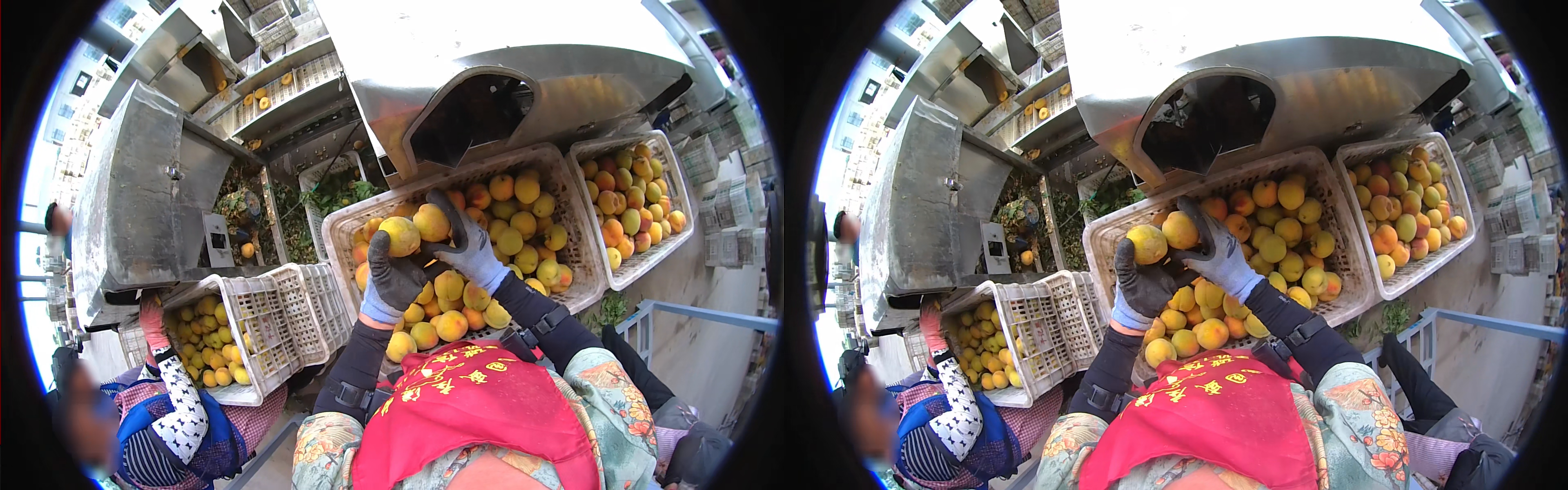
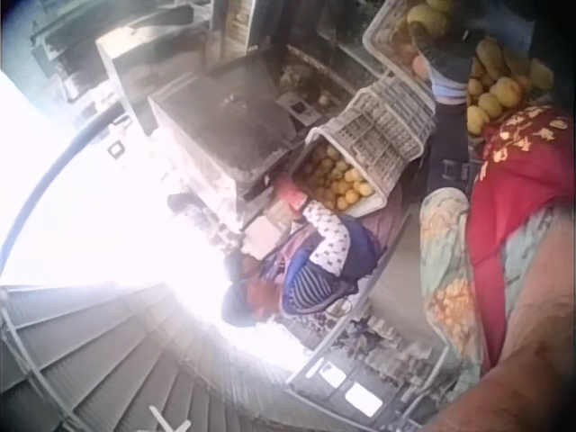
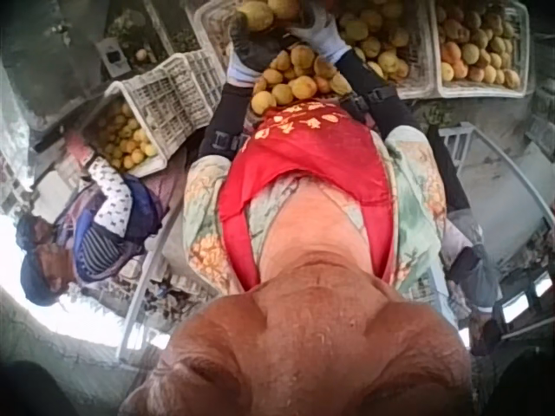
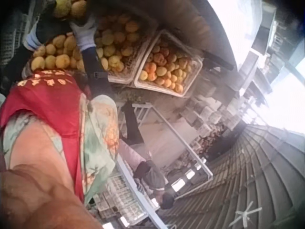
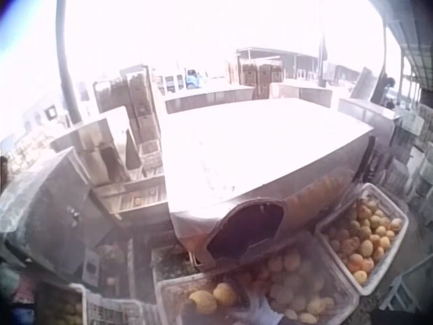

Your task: Sorting fruit from crates into a processing machine.

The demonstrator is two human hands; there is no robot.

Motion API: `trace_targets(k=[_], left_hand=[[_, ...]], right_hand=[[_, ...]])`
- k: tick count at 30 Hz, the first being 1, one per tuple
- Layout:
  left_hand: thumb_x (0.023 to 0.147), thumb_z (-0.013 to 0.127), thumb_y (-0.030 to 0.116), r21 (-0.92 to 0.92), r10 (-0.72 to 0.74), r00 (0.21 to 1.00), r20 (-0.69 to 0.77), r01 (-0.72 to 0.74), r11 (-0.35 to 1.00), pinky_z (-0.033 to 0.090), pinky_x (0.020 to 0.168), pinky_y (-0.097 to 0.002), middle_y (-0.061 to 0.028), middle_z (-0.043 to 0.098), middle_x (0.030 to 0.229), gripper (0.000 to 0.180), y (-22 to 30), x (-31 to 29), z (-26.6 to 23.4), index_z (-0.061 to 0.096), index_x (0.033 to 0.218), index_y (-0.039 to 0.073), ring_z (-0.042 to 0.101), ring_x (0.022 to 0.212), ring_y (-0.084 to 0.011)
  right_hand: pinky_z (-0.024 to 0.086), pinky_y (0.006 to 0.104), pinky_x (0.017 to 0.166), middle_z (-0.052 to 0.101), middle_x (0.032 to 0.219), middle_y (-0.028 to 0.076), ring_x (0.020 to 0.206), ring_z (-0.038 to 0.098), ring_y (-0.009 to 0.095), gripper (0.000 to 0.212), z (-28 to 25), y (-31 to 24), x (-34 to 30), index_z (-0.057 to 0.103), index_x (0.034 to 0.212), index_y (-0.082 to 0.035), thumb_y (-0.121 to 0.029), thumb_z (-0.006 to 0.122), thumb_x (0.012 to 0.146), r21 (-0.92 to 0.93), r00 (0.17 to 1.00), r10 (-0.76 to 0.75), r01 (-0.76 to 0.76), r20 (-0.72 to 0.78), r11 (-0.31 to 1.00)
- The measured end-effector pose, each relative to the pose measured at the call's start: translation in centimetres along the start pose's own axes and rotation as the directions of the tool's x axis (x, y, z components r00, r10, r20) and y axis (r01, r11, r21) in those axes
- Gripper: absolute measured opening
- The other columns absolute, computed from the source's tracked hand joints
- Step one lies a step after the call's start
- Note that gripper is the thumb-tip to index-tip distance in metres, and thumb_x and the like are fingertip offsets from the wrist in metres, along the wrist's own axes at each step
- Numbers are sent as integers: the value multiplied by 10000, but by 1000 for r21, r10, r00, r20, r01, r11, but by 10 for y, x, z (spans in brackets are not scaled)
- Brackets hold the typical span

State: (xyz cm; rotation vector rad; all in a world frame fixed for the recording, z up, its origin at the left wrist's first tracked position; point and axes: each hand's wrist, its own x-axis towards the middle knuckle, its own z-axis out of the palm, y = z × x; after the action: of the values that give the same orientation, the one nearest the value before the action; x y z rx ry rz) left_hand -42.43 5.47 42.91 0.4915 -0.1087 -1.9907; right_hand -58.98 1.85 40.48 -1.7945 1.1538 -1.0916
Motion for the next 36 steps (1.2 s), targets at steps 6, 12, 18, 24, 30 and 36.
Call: trace_targets(k=[6, 12, 18, 24, 30, 36], left_hand=[[721, 771, 302, 492, 227, 955, 192, -294, 819, 456, 983, -366, -87, 524, 1284, 745, 20, 13, 18, 458, 1337, 25, 537, 1155, -209], [790, 712, 307, 371, 269, 924, 272, -359, 856, 385, 1059, -383, -114, 500, 1343, 712, 11, 30, 35, 416, 1373, 25, 481, 1247, -255], [810, 707, 159, 338, 150, 979, 136, -188, 922, 533, 859, -381, -107, 537, 1266, 679, 17, 25, 22, 389, 1402, 58, 566, 1142, -271], [740, 712, -12, 667, 273, 951, 142, -296, 683, 472, 960, -296, -95, 480, 1346, 806, 11, 33, 49, 331, 1448, 34, 524, 1173, -178], [696, 732, -21, 725, 262, 948, 181, -309, 615, 417, 1021, -299, -113, 413, 1439, 893, 33, 25, 40, 288, 1470, 15, 445, 1274, -191], [894, 589, 73, 732, 321, 876, 360, -479, 484, 360, 1057, -302, -138, 410, 1451, 624, 28, 33, 56, 320, 1449, -19, 421, 1304, -191]], right_hand=[[463, 401, 904, 594, 1202, 181, 1054, 599, 344, 901, -20, -38, 15, 393, 1416, -53, -261, 821, 651, -228, 979, -94, 52, -181, 972], [363, 469, 1027, 571, 1244, 174, 1168, 511, 373, 804, -43, -24, 52, 472, 1353, -59, -265, 796, 647, -404, 923, -256, 125, -288, 906], [324, 478, 1062, 522, 1304, 198, 1234, 442, 398, 760, -32, 19, 86, 465, 1338, -21, -231, 772, 675, -510, 910, -226, 18, -347, 860], [368, 455, 1032, 560, 1250, 205, 1192, 490, 370, 646, -48, -4, 123, 500, 1301, -10, -176, 736, 723, -551, 895, -246, 0, -372, 834], [447, 445, 928, 589, 1194, 206, 1048, 581, 360, 779, -42, -51, 31, 432, 1384, -47, -207, 767, 699, -72, 956, -261, 272, 134, 960], [416, 433, 940, 578, 1191, 190, 1043, 565, 353, 841, -28, -43, 34, 459, 1347, -40, -352, 810, 649, -343, 968, -170, 98, -186, 934]])
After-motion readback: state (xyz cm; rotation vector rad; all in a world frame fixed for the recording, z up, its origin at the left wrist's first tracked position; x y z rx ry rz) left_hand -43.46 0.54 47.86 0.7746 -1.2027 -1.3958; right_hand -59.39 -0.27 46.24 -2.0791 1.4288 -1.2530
